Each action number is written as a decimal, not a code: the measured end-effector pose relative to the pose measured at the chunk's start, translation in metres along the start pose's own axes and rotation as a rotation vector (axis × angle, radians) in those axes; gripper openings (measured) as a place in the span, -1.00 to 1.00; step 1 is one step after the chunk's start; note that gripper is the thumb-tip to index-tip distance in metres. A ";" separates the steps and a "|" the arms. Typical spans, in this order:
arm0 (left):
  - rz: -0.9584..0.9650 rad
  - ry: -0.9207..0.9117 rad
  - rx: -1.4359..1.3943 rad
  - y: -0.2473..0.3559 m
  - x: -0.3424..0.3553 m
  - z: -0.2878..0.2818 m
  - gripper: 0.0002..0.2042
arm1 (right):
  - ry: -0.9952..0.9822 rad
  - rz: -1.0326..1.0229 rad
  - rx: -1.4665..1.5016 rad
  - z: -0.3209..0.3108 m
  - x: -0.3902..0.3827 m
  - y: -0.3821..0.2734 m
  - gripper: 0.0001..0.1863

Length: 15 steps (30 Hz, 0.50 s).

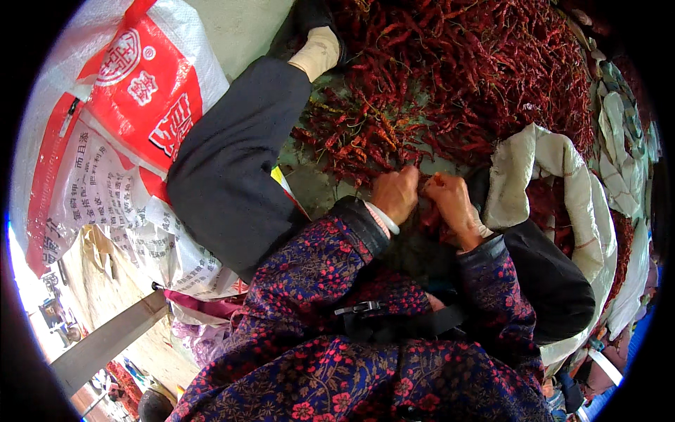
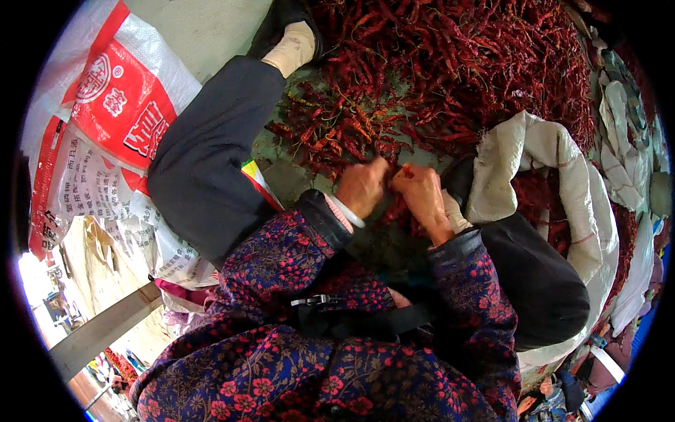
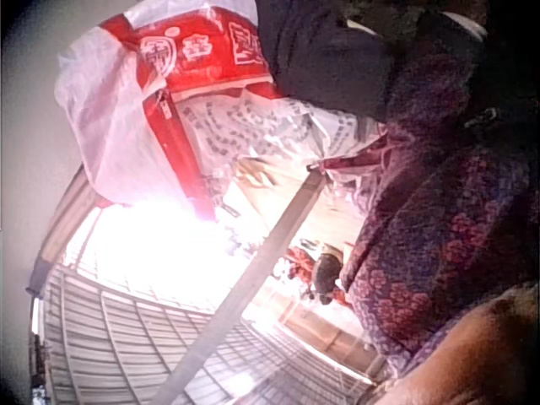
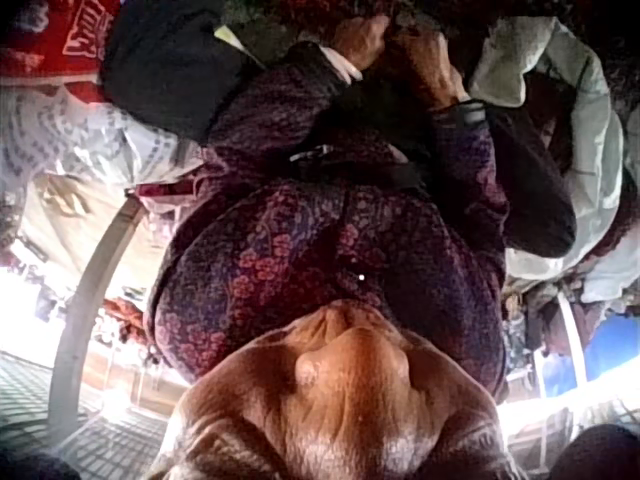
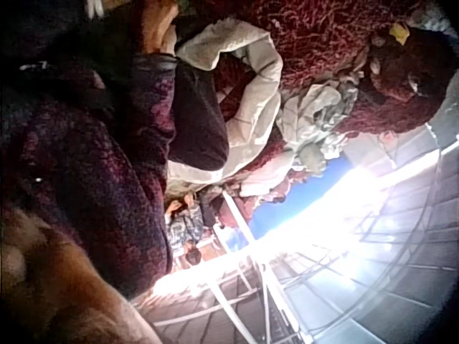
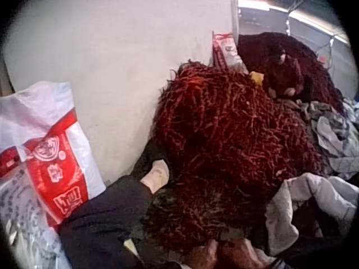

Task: The person sits on the floor and removes stems from dried red chili peppers by hand. The peppers are picked from a large pile, the stems are pulled off, and the peppers are placed into a white sack.

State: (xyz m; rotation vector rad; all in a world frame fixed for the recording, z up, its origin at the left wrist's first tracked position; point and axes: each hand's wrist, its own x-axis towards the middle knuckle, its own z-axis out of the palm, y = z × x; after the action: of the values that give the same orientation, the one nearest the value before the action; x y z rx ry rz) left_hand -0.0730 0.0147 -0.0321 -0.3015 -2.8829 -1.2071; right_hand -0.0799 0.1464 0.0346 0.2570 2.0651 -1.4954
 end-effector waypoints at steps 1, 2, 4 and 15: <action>-0.146 0.014 0.062 -0.018 0.008 0.003 -0.90 | -0.105 0.151 0.148 0.008 -0.022 -0.029 -0.86; -0.194 0.026 0.009 -0.028 0.017 -0.010 -0.89 | -0.119 -0.324 -0.187 0.020 -0.031 -0.012 -0.88; -0.138 0.110 -0.247 -0.017 0.021 -0.010 -0.88 | -0.233 -0.120 0.097 0.028 -0.045 -0.009 -0.90; 0.553 -0.436 0.018 0.021 -0.048 0.027 -0.69 | 0.044 -0.142 0.815 -0.080 -0.038 -0.014 -0.76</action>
State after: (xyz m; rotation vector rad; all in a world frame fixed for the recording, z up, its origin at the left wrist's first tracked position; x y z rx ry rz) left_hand -0.0206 0.0403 -0.0399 -1.4048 -2.7998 -1.1081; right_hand -0.0818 0.2210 0.0839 0.4542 1.4178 -2.3759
